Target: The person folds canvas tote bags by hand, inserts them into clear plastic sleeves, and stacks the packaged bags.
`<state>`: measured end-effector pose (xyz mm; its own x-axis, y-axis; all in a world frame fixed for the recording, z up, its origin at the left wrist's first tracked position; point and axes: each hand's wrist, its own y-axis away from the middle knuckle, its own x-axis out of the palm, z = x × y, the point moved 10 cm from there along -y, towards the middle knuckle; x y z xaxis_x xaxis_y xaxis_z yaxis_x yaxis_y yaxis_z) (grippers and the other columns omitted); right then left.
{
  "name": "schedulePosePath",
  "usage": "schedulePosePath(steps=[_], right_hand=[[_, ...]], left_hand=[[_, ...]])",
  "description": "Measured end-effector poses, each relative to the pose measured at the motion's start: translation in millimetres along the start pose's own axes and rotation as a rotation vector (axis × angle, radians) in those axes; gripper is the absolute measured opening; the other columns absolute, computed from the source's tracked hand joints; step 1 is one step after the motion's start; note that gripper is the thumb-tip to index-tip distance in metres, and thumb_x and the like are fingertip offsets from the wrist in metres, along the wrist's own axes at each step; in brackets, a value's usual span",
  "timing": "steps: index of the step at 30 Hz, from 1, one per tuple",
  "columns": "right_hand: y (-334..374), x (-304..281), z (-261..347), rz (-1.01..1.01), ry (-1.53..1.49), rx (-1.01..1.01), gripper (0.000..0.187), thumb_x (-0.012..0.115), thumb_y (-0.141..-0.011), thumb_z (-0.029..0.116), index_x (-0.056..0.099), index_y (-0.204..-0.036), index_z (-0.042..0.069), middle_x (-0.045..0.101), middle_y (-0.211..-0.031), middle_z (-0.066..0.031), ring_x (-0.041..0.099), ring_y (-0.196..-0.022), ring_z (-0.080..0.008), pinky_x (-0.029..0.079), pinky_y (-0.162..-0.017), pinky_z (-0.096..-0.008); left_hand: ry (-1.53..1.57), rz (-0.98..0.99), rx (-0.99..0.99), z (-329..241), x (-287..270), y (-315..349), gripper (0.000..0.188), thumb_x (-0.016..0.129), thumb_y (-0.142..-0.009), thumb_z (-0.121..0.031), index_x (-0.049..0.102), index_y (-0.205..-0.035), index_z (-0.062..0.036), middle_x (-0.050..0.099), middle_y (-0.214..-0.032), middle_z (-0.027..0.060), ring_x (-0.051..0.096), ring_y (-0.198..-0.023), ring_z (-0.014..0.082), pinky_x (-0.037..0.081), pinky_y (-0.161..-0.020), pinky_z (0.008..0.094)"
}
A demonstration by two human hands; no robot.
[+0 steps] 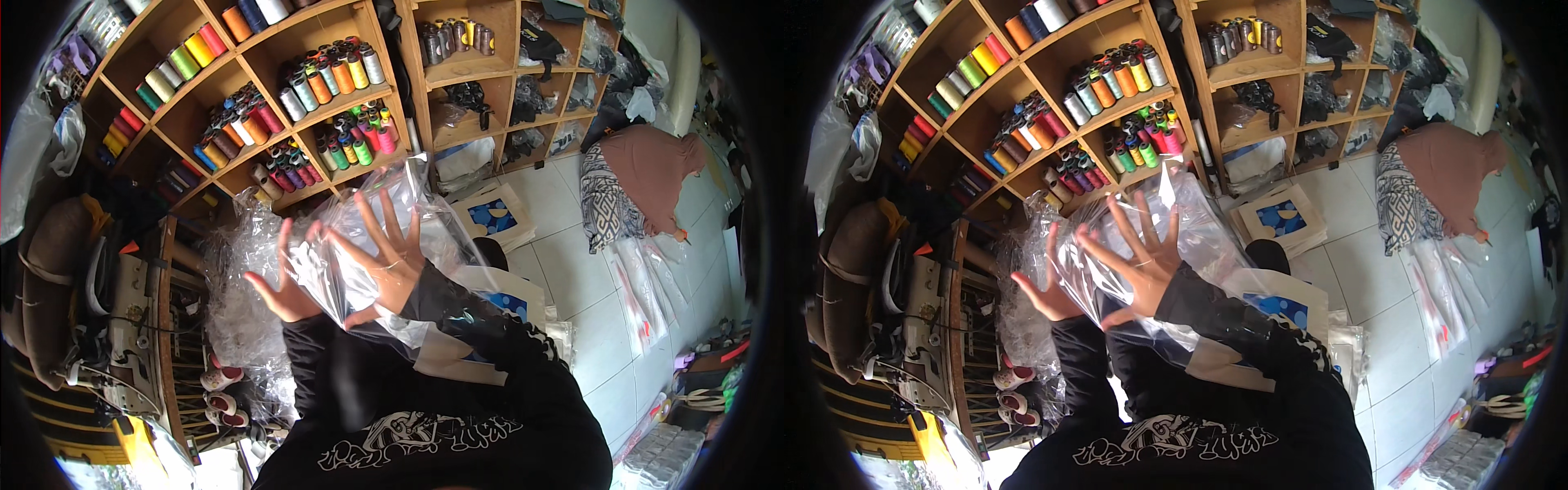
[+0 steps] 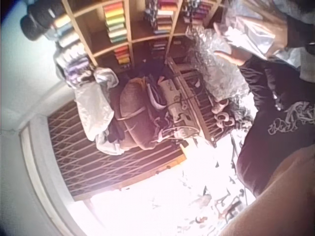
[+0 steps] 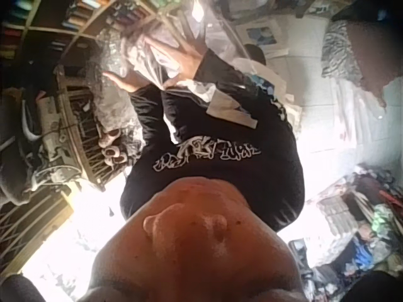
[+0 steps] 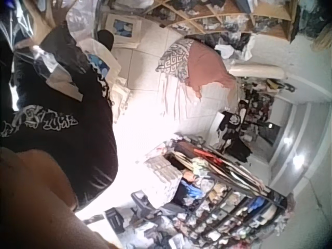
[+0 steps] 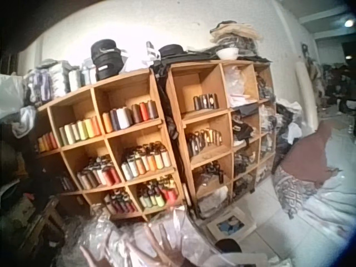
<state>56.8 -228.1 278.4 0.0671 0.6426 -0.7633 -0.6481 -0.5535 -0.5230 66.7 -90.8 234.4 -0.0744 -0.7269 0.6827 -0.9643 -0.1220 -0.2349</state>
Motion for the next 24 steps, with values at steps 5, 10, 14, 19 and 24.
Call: schedulePosePath(steps=[5, 10, 14, 19, 24], right_hand=[[18, 4, 14, 0.18, 0.076, -0.136, 0.109, 0.069, -0.042, 0.071, 0.025, -0.138, 0.043, 0.005, -0.148, -0.0161, -0.002, -0.133, -0.0474, 0.006, -0.088, -0.0775], [29, 13, 20, 0.259, 0.069, -0.233, 0.094, 0.068, -0.05, 0.064, 0.027, -0.133, 0.051, 0.008, -0.149, -0.0134, -0.001, -0.134, -0.0463, 0.003, -0.09, -0.0775], [43, -8, 9, -0.185, -0.198, -0.457, 0.052, 0.066, -0.07, 0.014, 0.049, -0.119, 0.013, 0.033, -0.138, -0.017, 0.024, -0.131, -0.0399, 0.02, -0.101, -0.0625], [42, -29, -16, -0.35, -0.35, -0.335, 0.031, 0.061, -0.069, 0.0, 0.052, -0.099, 0.001, 0.054, -0.112, -0.0175, 0.051, -0.11, -0.0345, 0.037, -0.097, -0.0459], [36, -23, -42, -0.351, -0.222, -0.13, 0.04, 0.066, -0.072, 0.007, 0.052, -0.109, 0.002, 0.052, -0.117, -0.0152, 0.052, -0.108, -0.0316, 0.038, -0.095, -0.0456]], left_hand=[[-0.523, 0.152, 0.007, -47, -3, -10, 0.097, 0.034, -0.074, -0.078, 0.021, -0.139, -0.0064, 0.045, -0.126, 0.0207, 0.045, -0.117, 0.0356, 0.038, -0.095, 0.0473], [-0.763, 0.529, -0.37, 2, 40, 4, 0.078, 0.064, -0.083, -0.026, 0.014, -0.139, -0.0053, 0.051, -0.112, 0.0204, 0.058, -0.096, 0.0254, 0.047, -0.079, 0.0323], [-0.716, 0.381, -0.397, 2, 22, 15, 0.055, 0.063, -0.081, -0.004, 0.035, -0.128, 0.0039, 0.059, -0.075, 0.0055, 0.056, -0.06, 0.01, 0.045, -0.056, 0.0198], [-0.781, 0.332, -0.236, 2, 27, 26, 0.045, 0.067, -0.079, -0.005, 0.048, -0.119, 0.0051, 0.058, -0.069, 0.0013, 0.052, -0.056, 0.0044, 0.043, -0.051, 0.0164], [-0.854, 0.365, -0.181, 2, 23, 30, 0.045, 0.067, -0.079, -0.004, 0.05, -0.12, 0.0051, 0.059, -0.069, 0.0017, 0.052, -0.057, 0.0048, 0.042, -0.053, 0.0165]])
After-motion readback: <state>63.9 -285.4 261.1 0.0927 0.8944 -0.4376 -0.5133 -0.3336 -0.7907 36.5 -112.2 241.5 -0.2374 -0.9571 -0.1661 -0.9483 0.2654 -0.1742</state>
